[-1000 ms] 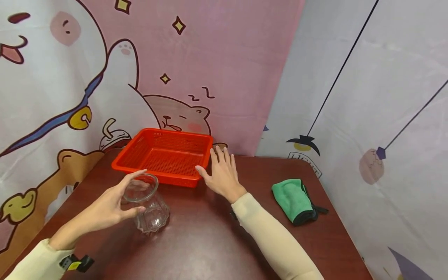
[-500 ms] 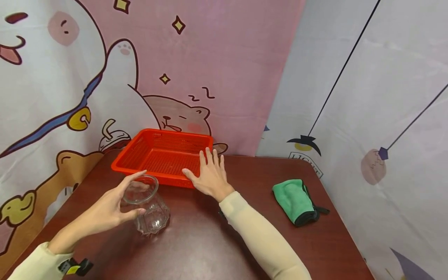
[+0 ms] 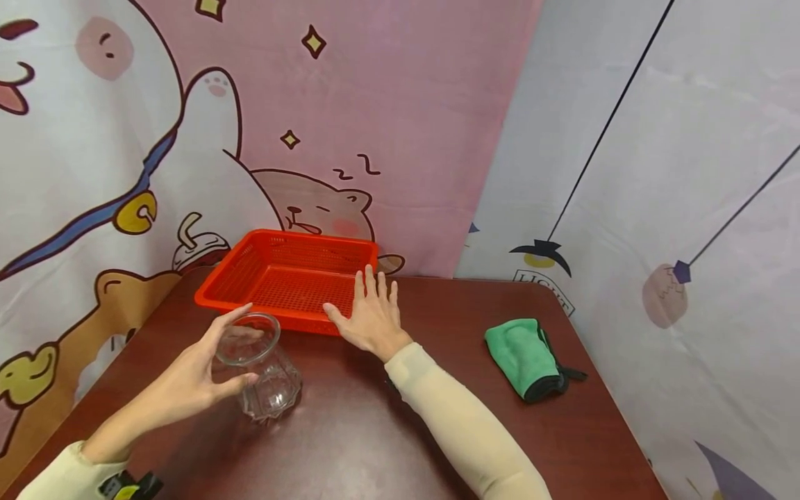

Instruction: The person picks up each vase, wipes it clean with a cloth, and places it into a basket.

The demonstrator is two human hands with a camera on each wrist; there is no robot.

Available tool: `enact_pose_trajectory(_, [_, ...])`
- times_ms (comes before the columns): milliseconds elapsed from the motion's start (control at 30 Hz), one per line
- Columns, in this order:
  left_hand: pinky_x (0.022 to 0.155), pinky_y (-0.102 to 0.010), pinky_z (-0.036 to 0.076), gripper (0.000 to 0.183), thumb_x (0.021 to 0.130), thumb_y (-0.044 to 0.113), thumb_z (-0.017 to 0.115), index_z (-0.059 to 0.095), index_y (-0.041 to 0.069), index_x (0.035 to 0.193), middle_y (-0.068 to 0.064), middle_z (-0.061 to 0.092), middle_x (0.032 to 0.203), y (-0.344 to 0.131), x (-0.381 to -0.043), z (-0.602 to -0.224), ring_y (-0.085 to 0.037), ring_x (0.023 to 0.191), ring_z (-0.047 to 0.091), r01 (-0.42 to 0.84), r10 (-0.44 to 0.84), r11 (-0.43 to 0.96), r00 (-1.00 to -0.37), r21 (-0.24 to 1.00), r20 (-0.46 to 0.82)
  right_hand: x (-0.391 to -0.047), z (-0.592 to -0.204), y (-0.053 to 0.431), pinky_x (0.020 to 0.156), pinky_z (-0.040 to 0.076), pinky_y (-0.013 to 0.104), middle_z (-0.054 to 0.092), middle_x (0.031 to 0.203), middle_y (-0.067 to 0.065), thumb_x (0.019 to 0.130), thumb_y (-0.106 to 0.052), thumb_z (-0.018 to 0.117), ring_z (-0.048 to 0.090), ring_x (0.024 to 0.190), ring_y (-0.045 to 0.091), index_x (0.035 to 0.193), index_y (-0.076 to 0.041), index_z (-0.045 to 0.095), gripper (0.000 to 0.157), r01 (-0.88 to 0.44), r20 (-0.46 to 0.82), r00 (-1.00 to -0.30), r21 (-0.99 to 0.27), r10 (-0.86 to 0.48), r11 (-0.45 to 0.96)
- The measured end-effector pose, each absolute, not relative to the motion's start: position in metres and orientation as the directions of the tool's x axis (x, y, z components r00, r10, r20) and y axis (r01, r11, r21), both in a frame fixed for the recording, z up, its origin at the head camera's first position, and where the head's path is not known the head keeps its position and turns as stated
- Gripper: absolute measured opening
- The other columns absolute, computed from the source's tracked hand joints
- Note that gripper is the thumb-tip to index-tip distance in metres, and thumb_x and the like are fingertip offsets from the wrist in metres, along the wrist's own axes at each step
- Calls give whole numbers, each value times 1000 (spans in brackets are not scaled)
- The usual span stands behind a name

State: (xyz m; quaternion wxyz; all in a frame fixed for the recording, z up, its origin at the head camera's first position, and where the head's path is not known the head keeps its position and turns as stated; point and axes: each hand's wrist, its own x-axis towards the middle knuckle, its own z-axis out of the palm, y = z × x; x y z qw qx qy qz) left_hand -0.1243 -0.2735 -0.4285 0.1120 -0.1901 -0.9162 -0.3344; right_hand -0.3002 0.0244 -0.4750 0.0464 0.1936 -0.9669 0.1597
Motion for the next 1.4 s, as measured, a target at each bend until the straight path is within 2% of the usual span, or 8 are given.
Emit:
enact_pose_trajectory(133, [108,-72,60,119,90,14,102,27,20,182,-10,78,146,-270,-124,-432,-36,132,79,420,252,693,-902,586,350,-299,-474,24,148,9,70,9,198,15,107,-92,30,13,184,46,187,-8,17,117,-381,146,-924,-288,-353,879])
enact_pose_trajectory(233, [109,-70,59,122,89,15,103,25,18,183,-9,79,144,-268,-124,-434,-35,131,79,421,233,695,-899,583,372,-299,-474,24,148,11,71,10,198,16,107,-92,31,15,184,46,186,-5,16,118,-377,149,-925,-287,-348,880])
enact_pose_trajectory(333, [114,-43,59,126,88,19,105,23,16,183,-8,80,143,-268,-123,-437,-32,130,79,403,198,694,-904,597,379,-299,-474,24,148,11,70,9,198,17,107,-93,29,17,183,47,186,-4,14,120,-374,150,-927,-281,-345,884])
enact_pose_trajectory(367, [114,-42,58,127,87,20,106,23,16,184,-8,80,143,-267,-123,-438,-32,130,79,391,185,693,-909,606,375,-299,-474,24,148,11,70,9,198,18,107,-93,29,17,183,47,186,-4,14,120,-373,150,-927,-279,-343,885])
enact_pose_trajectory(467, [116,-45,57,129,85,27,108,24,15,182,-8,80,143,-267,-121,-445,-33,131,78,351,147,688,-924,635,352,-300,-474,23,148,10,69,7,197,18,106,-93,28,19,183,47,186,-4,13,121,-370,146,-928,-272,-342,888])
enact_pose_trajectory(567, [112,-70,56,126,81,29,110,31,14,178,-9,81,141,-266,-119,-453,-35,131,78,324,128,685,-935,652,331,-299,-474,22,148,10,70,7,197,18,106,-92,28,19,183,48,186,-4,13,120,-369,144,-929,-275,-341,888])
enact_pose_trajectory(967, [106,-54,61,116,74,24,114,46,18,169,-16,78,143,-260,-120,-475,-37,131,77,283,100,638,-953,716,288,-299,-475,21,148,10,70,12,197,20,106,-91,32,20,182,48,186,-4,16,119,-355,157,-933,-271,-323,894])
enact_pose_trajectory(1400, [106,-48,61,99,71,28,115,62,19,153,-5,81,143,-256,-120,-480,-28,130,77,258,44,683,-949,683,314,-297,-476,20,147,12,71,14,197,21,106,-91,33,19,182,48,186,-4,17,120,-347,177,-935,-279,-307,895])
